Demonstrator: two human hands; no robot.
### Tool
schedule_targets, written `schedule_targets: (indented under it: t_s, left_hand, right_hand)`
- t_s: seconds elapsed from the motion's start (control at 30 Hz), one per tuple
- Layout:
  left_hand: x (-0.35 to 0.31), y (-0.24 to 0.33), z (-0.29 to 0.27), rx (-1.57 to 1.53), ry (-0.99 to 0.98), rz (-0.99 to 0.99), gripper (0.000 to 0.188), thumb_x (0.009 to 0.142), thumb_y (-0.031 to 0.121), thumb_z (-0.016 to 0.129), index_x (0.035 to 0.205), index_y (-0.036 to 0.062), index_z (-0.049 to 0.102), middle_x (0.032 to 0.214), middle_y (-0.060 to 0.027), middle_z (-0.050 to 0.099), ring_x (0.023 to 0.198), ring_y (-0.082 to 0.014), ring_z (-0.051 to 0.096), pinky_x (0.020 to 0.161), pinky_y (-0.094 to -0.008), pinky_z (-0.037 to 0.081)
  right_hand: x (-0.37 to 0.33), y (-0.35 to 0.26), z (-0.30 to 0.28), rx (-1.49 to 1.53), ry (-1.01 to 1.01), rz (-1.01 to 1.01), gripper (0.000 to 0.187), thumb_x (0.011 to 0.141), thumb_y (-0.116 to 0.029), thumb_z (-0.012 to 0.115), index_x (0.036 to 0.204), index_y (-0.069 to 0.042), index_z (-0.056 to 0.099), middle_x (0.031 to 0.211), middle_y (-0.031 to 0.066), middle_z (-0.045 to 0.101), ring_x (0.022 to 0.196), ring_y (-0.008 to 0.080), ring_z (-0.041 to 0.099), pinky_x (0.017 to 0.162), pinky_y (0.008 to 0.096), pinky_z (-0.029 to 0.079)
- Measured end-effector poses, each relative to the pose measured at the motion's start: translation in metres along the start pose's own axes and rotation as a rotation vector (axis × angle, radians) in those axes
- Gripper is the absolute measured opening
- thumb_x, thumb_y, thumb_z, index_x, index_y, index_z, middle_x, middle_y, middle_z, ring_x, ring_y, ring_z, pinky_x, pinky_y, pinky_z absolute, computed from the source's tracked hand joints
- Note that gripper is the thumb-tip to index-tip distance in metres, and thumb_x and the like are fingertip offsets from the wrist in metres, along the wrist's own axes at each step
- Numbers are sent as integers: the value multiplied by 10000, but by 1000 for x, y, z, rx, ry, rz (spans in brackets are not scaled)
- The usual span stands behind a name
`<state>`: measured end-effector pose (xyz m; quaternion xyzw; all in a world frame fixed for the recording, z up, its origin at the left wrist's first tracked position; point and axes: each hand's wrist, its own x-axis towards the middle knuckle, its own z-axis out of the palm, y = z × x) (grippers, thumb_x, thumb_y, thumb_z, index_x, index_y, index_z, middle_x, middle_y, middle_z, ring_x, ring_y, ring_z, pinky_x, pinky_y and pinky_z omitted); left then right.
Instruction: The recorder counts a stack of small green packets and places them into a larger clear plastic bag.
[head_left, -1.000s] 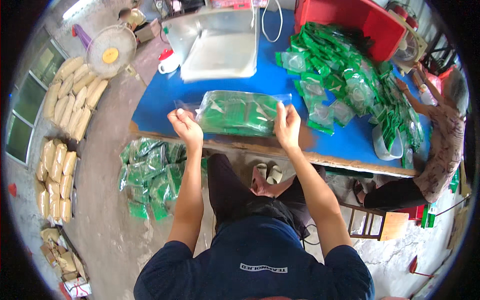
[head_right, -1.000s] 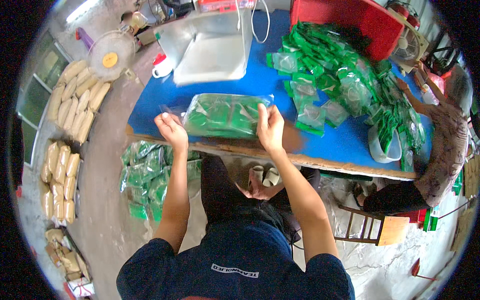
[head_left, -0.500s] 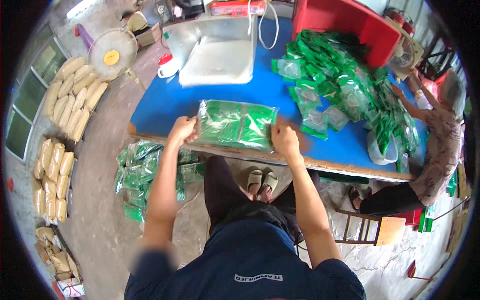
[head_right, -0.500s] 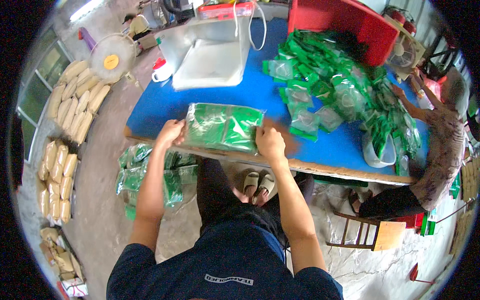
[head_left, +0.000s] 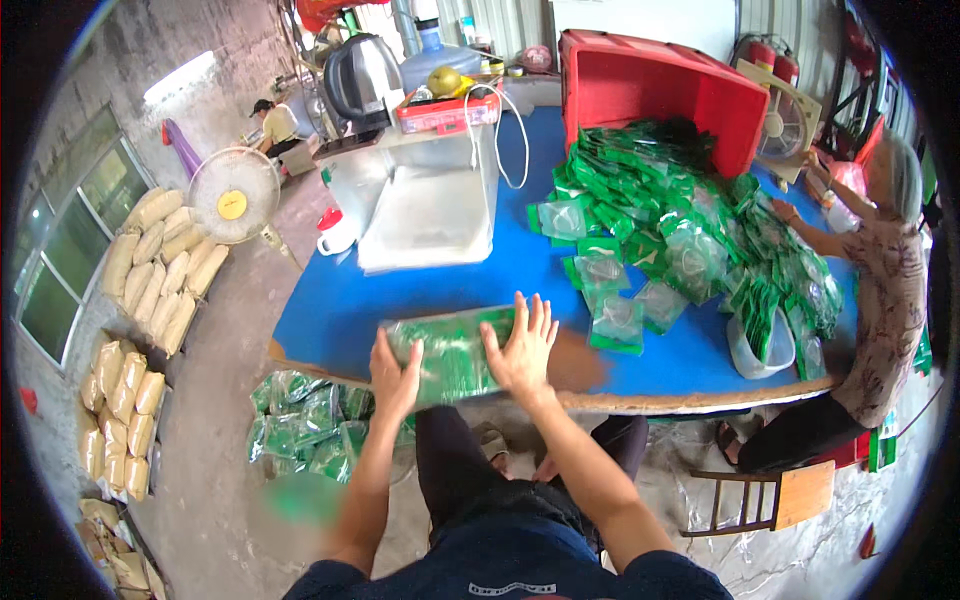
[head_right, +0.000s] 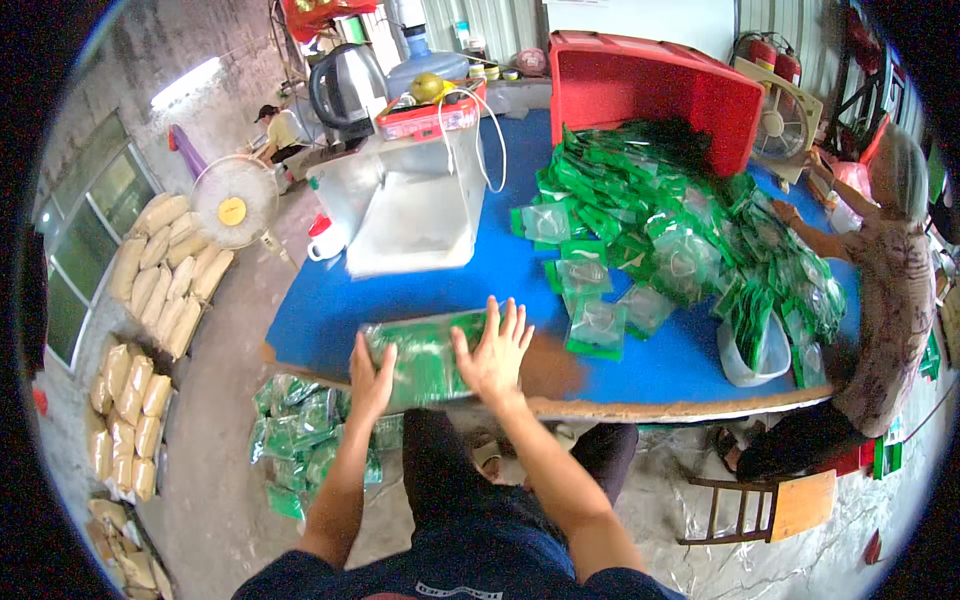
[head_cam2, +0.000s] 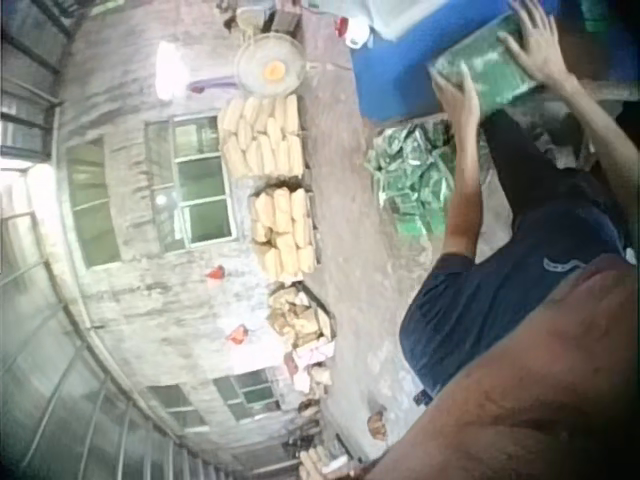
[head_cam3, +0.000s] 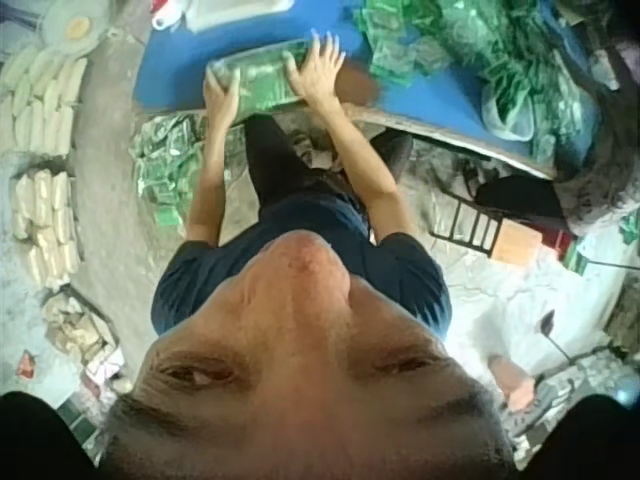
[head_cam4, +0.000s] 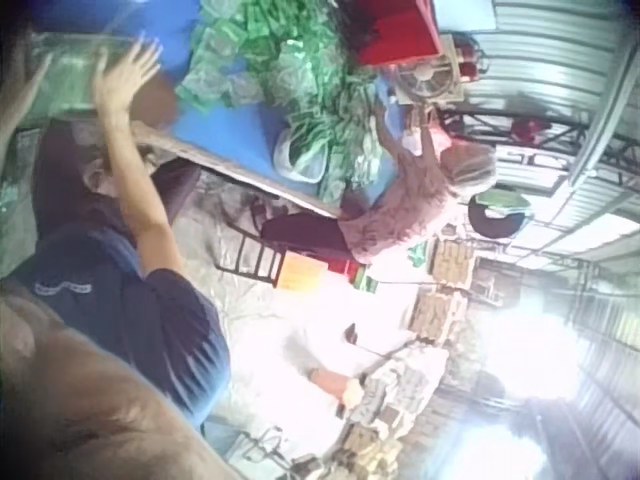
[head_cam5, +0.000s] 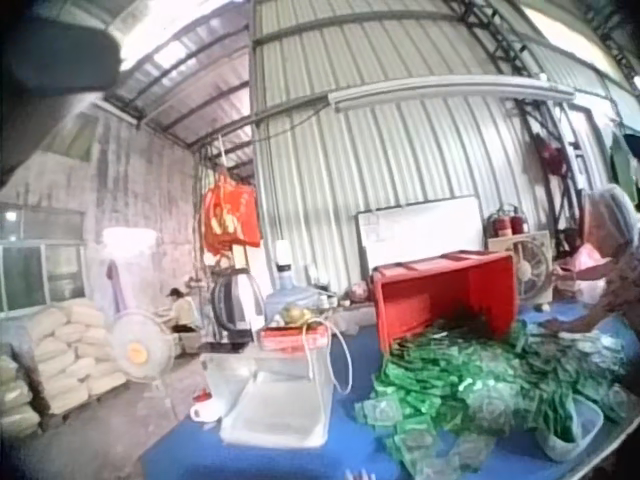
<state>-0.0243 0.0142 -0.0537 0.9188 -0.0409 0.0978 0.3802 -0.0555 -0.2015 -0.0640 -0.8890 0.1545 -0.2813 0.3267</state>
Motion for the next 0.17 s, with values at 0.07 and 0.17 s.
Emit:
schedule_targets:
  t_s: [0.07, 0.17]
  left_hand:
    - [-26, -19, 0, 62, 61, -15, 933, 929, 556, 562, 1517, -47, 162, 1508, -274, 294, 1374, -415, 340, 1160, -468, 252]
    - [-42, -39, 13, -517, 281, -116, 924, 918, 381, 665, 1505, -71, 113, 1469, -279, 336, 1354, -407, 357, 1150, -506, 259]
  right_hand:
    - [0, -13, -5, 203, -113, 98, 884, 898, -574, 558, 1507, -22, 232, 1488, 324, 298, 1400, 473, 286, 1107, 582, 295]
    - [15, -7, -18, 565, -465, 437, 911, 904, -599, 555, 1530, -62, 169, 1551, 309, 212, 1420, 469, 272, 1096, 559, 339]
